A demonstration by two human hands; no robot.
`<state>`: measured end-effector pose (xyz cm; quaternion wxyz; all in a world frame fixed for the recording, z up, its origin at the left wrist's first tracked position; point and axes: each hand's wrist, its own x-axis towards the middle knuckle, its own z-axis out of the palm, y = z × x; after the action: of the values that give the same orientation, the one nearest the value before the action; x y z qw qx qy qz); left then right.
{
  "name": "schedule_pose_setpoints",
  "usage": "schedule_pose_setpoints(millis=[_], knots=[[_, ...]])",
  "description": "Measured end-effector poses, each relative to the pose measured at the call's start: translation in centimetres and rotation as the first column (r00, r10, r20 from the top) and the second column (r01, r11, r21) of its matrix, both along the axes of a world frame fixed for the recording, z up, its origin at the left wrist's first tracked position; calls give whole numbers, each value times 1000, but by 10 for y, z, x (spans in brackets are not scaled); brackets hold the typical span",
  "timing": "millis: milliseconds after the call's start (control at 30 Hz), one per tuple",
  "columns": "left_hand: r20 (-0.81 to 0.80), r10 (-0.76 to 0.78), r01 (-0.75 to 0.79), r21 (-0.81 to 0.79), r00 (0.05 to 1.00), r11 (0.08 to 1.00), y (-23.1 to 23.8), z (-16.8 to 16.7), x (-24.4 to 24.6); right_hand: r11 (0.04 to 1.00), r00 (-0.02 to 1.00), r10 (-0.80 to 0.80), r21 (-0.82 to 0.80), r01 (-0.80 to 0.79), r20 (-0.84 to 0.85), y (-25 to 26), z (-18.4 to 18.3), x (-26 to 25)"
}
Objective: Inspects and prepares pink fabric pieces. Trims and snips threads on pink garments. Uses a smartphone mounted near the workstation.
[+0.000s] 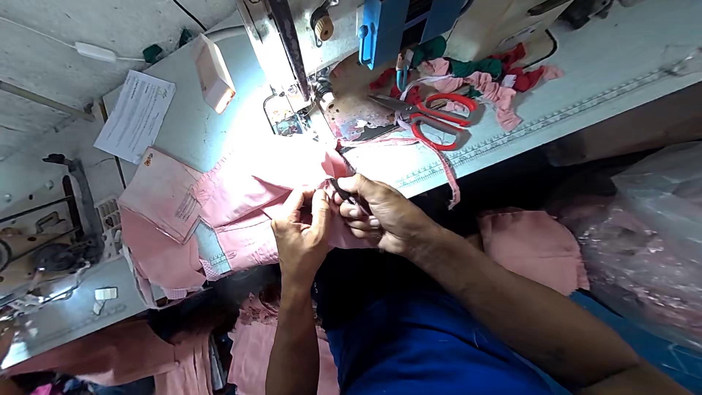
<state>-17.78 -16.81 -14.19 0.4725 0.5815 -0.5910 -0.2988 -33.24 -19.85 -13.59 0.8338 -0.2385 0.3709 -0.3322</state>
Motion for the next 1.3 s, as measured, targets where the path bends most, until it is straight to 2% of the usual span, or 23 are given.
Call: schedule_pose_setpoints(millis=[33, 67, 100, 167, 233, 267, 333, 400, 500, 600, 667, 767, 800, 867, 900, 933, 1067, 1300], knots=[[-36, -14, 14, -3, 999, 1000, -1, 0, 1, 997, 995, 15, 73, -22, 95, -1, -1, -1], [-49, -19, 19, -5, 999, 1000, -1, -1, 1, 996, 993, 25, 81, -35, 116, -1, -2, -2], [-46, -16, 16, -3, 999, 1000, -1, -1, 1, 998, 997, 42, 39, -44, 60, -1, -2, -3], [-12, 7, -7, 13, 1000, 1000, 1, -1, 2, 983, 979, 48, -167, -82, -200, -1, -1, -6], [34, 30, -31, 31, 999, 999, 2, -1, 2, 895, 858, -62, -409, -178, -510, 1, 0, -9], [47, 40, -41, 40, 998, 998, 3, 0, 2, 834, 781, -166, -508, -214, -602, 3, 2, -10], [65, 51, -54, 41, 997, 998, 3, 1, 2, 716, 689, -350, -656, -240, -635, 5, 2, -10], [87, 51, -54, 31, 995, 998, 4, 1, 2, 603, 631, -470, -747, -281, -617, 1, 0, -10], [109, 24, -28, 39, 994, 999, 4, 1, 3, 484, 606, -529, -798, -360, -594, -9, -5, -7], [58, 6, -13, 121, 998, 993, 2, 2, 9, 436, 591, -554, -809, -394, -586, -10, -9, 0], [35, 30, -35, 155, 999, 987, -2, 3, 12, 427, 579, -560, -806, -410, -592, -7, -10, 2], [78, 75, -83, 108, 994, 991, -2, 5, 10, 446, 588, -565, -814, -372, -579, -3, -12, 5], [105, 106, -114, 70, 989, 991, 0, 5, 6, 501, 608, -544, -806, -317, -578, -3, -11, 6], [87, 158, -158, -5, 984, 987, 3, 4, -4, 668, 683, -450, -724, -170, -576, -3, -8, 8], [55, 162, -161, -22, 985, 987, 3, 2, -6, 726, 718, -407, -677, -121, -565, -2, -8, 10], [31, 152, -152, -26, 988, 988, 2, 0, -6, 744, 726, -393, -659, -109, -564, -2, -9, 11], [18, 130, -131, 34, 991, 991, 1, -1, -1, 690, 694, -407, -698, -194, -595, 5, -7, 1], [-49, 110, -108, 57, 993, 993, 0, 4, -4, 691, 727, -313, -672, -267, -611, 29, 21, -6]])
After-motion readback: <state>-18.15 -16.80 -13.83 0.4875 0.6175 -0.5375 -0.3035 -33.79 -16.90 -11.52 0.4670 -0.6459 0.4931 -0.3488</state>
